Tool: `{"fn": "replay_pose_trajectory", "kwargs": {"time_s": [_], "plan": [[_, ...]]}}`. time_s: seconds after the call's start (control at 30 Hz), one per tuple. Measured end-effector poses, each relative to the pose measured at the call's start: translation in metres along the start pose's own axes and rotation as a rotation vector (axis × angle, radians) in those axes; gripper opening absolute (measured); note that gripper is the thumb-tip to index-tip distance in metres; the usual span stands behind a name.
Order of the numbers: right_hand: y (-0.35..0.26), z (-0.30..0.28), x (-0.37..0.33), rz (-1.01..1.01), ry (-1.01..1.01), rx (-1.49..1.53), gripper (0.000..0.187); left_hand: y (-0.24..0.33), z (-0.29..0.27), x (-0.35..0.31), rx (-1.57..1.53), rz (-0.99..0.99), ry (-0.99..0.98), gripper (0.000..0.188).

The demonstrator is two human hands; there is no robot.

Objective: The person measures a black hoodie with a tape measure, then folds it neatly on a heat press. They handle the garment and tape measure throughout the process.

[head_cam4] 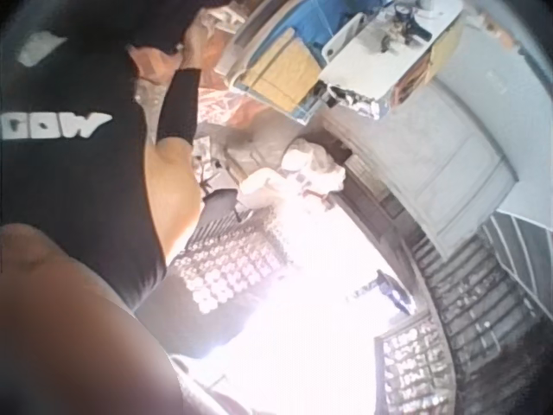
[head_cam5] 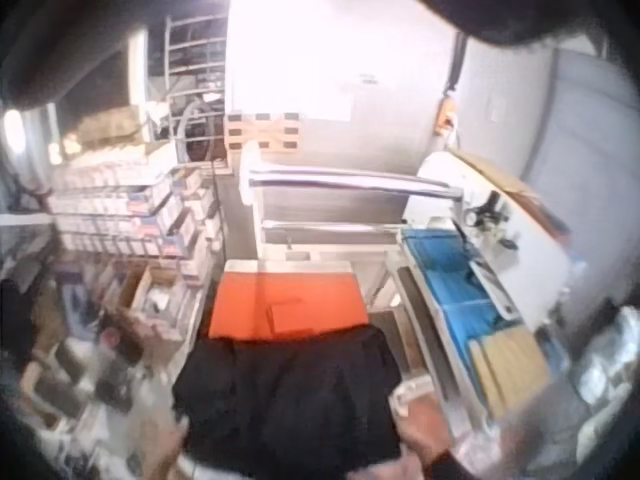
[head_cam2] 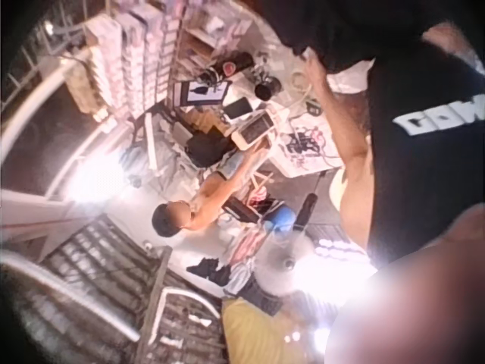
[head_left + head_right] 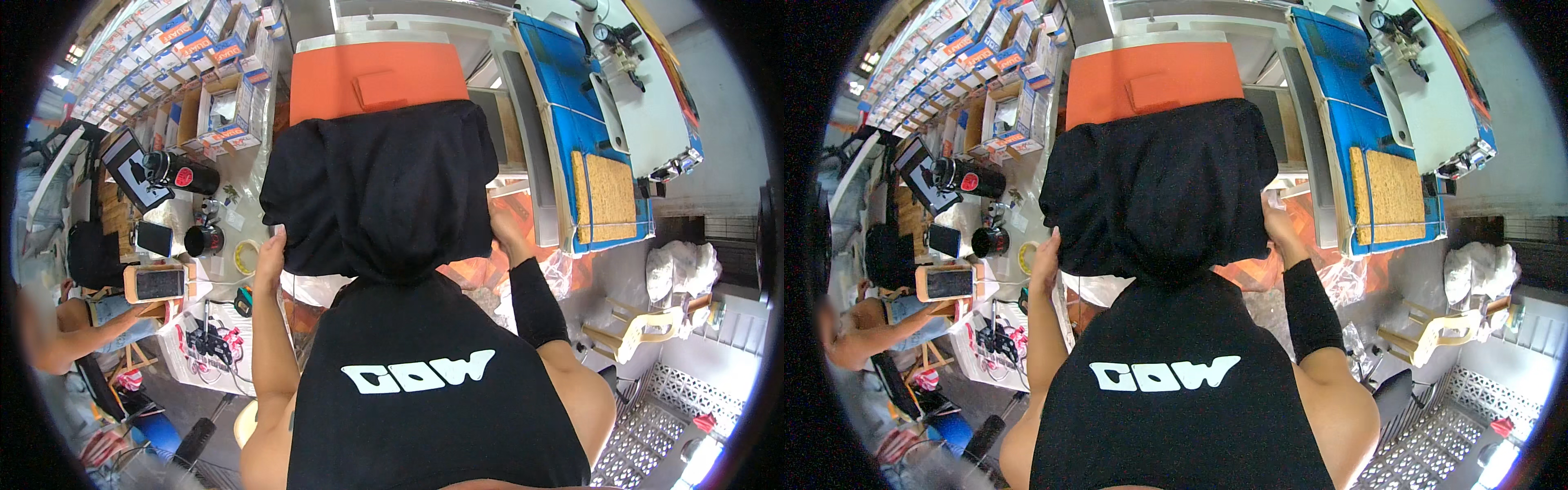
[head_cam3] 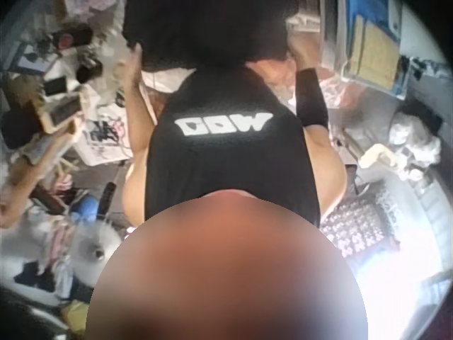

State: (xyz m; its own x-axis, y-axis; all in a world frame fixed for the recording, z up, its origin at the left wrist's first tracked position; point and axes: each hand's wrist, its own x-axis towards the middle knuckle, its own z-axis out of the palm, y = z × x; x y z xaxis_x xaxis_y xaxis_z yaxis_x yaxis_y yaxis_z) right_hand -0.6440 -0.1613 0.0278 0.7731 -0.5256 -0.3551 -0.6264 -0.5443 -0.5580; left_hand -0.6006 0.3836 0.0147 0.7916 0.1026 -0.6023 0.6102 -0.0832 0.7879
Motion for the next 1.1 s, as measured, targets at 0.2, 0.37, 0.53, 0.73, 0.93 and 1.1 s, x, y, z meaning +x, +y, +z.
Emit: {"fn": "replay_pose_trajectory", "kwargs": {"time_s": [0.2,0.37,0.53,0.73,0.93,1.1], "plan": [[0.041,-0.019,-0.019,-0.074,0.0,0.824,0.04,-0.014,-0.034,-0.006,-0.105,0.359,0.104,0.038],[-0.003,-0.015,-0.06,-0.307,0.431,0.021,0.04,0.006,-0.01,-0.043,0.84,0.517,0.568,0.036],[-0.064,0.017,-0.081,-0.318,0.0,-0.091,0.053,0.053,0.099,-0.079,0.696,0.578,0.089,0.038],[-0.045,-0.025,-0.095,-0.301,-0.379,0.112,0.05,0.055,0.067,-0.086,0.459,0.336,-0.507,0.028],[-0.036,-0.061,-0.039,-0.482,-0.053,-0.275,0.023,0.073,0.019,-0.026,0.765,0.809,0.065,0.021],[-0.093,-0.029,0.056,-1.012,0.359,-0.215,0.047,0.138,0.05,0.063,0.968,1.374,0.143,0.032]]}}
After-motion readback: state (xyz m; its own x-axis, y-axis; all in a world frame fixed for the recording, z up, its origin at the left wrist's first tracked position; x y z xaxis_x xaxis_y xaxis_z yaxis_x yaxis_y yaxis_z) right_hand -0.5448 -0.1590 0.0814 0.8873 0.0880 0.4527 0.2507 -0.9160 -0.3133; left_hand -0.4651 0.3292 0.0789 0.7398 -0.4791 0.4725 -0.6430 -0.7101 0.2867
